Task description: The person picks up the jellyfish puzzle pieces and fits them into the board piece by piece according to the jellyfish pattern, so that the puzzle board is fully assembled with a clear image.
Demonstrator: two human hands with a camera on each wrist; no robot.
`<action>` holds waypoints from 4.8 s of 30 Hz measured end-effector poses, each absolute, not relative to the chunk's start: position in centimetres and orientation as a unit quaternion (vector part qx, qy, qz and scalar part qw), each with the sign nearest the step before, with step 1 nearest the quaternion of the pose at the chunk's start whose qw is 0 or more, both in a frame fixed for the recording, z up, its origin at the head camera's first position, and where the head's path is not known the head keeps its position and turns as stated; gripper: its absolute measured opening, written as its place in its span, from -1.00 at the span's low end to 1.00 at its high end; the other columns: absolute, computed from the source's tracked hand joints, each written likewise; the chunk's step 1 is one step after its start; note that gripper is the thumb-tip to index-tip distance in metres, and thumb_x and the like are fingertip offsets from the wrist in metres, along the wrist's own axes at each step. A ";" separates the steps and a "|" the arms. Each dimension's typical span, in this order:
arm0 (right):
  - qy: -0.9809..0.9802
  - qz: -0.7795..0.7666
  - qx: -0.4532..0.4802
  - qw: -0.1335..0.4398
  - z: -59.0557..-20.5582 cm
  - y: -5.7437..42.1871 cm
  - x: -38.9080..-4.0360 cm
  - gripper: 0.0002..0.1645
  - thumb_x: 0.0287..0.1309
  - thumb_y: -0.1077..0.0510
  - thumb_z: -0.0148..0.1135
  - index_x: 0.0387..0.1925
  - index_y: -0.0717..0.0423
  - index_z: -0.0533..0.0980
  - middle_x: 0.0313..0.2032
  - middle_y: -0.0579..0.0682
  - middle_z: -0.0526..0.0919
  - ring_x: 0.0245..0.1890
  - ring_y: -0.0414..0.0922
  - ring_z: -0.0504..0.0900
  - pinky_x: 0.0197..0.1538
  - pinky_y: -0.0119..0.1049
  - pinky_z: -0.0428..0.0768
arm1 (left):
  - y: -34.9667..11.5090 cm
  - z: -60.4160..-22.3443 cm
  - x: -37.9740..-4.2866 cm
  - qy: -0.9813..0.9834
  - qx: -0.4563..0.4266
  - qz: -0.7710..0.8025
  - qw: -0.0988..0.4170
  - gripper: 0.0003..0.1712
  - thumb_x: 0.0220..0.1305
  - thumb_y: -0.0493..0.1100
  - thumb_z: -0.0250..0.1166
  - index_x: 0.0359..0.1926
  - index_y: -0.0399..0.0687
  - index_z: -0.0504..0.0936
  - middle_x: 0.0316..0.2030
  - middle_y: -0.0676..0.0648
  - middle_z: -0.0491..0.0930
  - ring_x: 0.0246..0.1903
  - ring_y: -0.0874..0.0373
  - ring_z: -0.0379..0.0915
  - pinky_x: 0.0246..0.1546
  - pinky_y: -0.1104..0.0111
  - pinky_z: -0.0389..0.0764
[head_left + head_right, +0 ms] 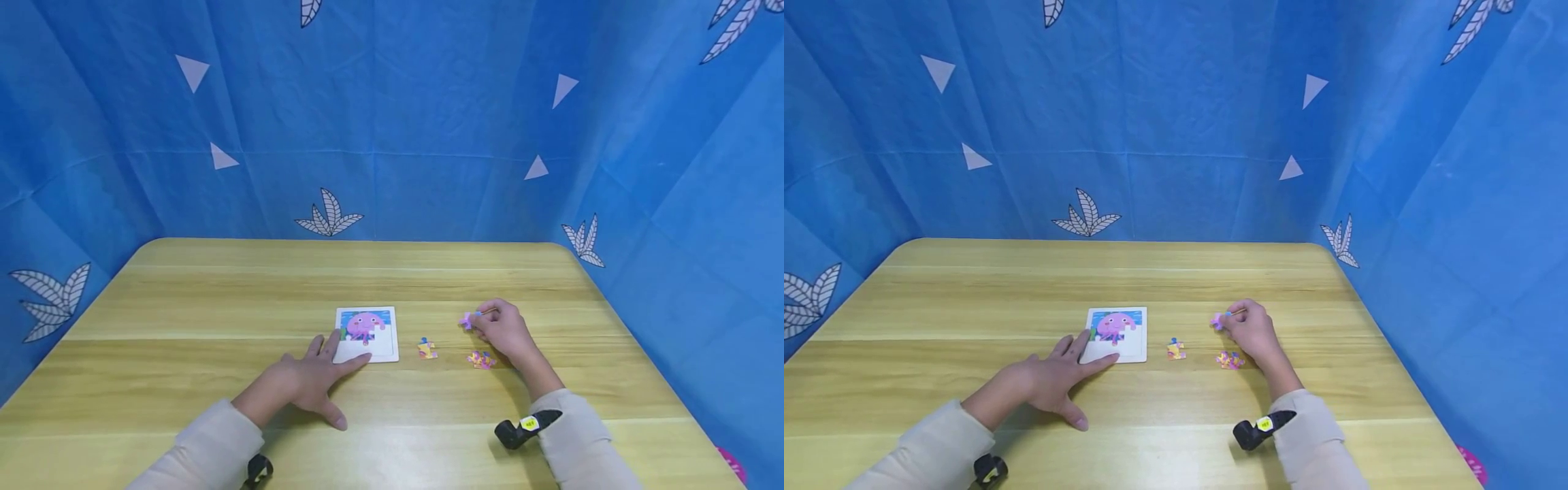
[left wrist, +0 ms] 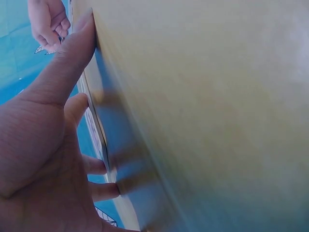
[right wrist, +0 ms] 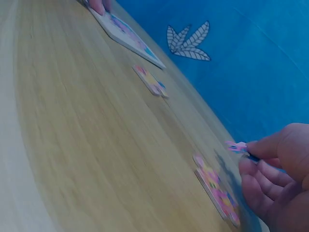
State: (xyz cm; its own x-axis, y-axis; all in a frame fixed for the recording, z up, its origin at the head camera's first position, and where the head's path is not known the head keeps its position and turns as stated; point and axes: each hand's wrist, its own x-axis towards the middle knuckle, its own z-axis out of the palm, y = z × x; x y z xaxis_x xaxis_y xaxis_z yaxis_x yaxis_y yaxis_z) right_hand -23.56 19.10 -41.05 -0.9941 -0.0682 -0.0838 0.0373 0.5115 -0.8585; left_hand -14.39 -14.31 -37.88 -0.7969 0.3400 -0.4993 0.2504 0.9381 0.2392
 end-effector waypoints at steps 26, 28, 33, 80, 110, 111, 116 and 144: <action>0.850 -0.508 -0.092 0.109 -41.0 10.5 -23.3 -0.78 0.13 0.21 0.25 -0.17 0.17 0.49 -0.50 0.06 0.62 -0.60 -0.16 0.49 -0.55 -0.37 0.44 | -14.3 -38.0 -14.5 0.946 0.159 0.073 0.272 0.21 -0.28 0.44 0.39 0.41 0.64 -0.07 0.47 -0.24 -0.39 0.42 -0.32 -0.36 0.05 -0.48 0.01; 0.842 -0.515 -0.098 0.127 -40.9 10.1 -23.1 -0.77 0.15 0.20 0.24 -0.15 0.16 0.48 -0.48 0.10 0.62 -0.66 -0.14 0.46 -0.64 -0.38 0.39 | -14.3 -38.0 -14.5 0.946 0.159 0.072 0.272 0.21 -0.28 0.45 0.38 0.41 0.64 -0.07 0.47 -0.24 -0.39 0.42 -0.32 -0.35 0.05 -0.48 0.02; 0.836 -0.517 -0.114 0.144 -40.8 9.0 -22.9 -0.75 0.15 0.15 0.26 -0.15 0.14 0.47 -0.48 0.10 0.64 -0.78 -0.18 0.34 -0.75 -0.41 0.27 | -14.3 -37.9 -14.5 0.946 0.160 0.069 0.272 0.21 -0.27 0.46 0.38 0.41 0.64 -0.07 0.47 -0.24 -0.39 0.41 -0.32 -0.35 0.04 -0.48 0.03; 0.941 -0.305 -0.083 0.118 -40.0 5.5 -23.9 -0.59 -0.09 -0.17 0.43 -0.57 0.01 0.47 -0.65 -0.14 0.49 -0.71 -0.18 0.35 -0.65 -0.31 0.33 | -14.3 -38.1 -14.6 0.944 0.160 0.070 0.281 0.20 -0.25 0.45 0.36 0.42 0.63 -0.08 0.47 -0.25 -0.42 0.41 -0.34 -0.38 0.04 -0.49 -0.01; 0.896 -0.376 -0.175 0.160 -40.9 12.3 -24.0 -0.57 -0.17 0.04 0.52 -0.26 0.12 0.55 -0.31 -0.05 0.55 -0.30 -0.15 0.46 -0.18 -0.30 0.47 | -14.3 -38.2 -14.5 0.946 0.155 0.068 0.277 0.21 -0.26 0.45 0.37 0.42 0.63 -0.08 0.47 -0.23 -0.41 0.42 -0.32 -0.38 0.06 -0.47 0.01; 0.892 -0.378 -0.182 0.168 -40.9 12.6 -23.9 -0.56 -0.17 0.05 0.53 -0.24 0.12 0.55 -0.28 -0.04 0.55 -0.27 -0.13 0.46 -0.15 -0.28 0.47 | -14.3 -38.2 -14.5 0.946 0.154 0.068 0.277 0.21 -0.26 0.45 0.37 0.42 0.63 -0.08 0.47 -0.23 -0.41 0.42 -0.32 -0.38 0.06 -0.47 0.01; 0.887 -0.365 -0.209 0.188 -40.7 13.7 -23.6 -0.52 -0.19 0.06 0.54 -0.20 0.09 0.54 -0.22 -0.05 0.54 -0.21 -0.11 0.43 -0.08 -0.23 0.44 | -14.2 -38.1 -14.5 0.946 0.155 0.071 0.275 0.21 -0.26 0.44 0.38 0.42 0.62 -0.08 0.47 -0.23 -0.41 0.42 -0.32 -0.38 0.06 -0.47 -0.01; 0.881 -0.409 -0.224 0.081 -41.1 11.5 -23.4 -0.77 0.15 0.15 0.29 -0.19 0.15 0.50 -0.48 -0.07 0.61 -0.51 -0.22 0.51 -0.42 -0.35 0.47 | -14.3 -38.1 -14.4 0.944 0.162 0.075 0.276 0.17 -0.23 0.43 0.37 0.41 0.66 -0.08 0.47 -0.23 -0.40 0.42 -0.32 -0.36 0.05 -0.48 0.01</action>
State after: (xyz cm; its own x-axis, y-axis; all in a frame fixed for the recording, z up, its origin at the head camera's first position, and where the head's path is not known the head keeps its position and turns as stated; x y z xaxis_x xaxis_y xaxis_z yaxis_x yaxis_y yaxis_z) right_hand -23.45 11.55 -41.07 -0.8864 -0.4611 0.0409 -0.3285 0.5643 -0.7574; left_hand -14.43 -14.28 -38.12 -0.7948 0.3480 -0.4971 0.2654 0.9361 0.2308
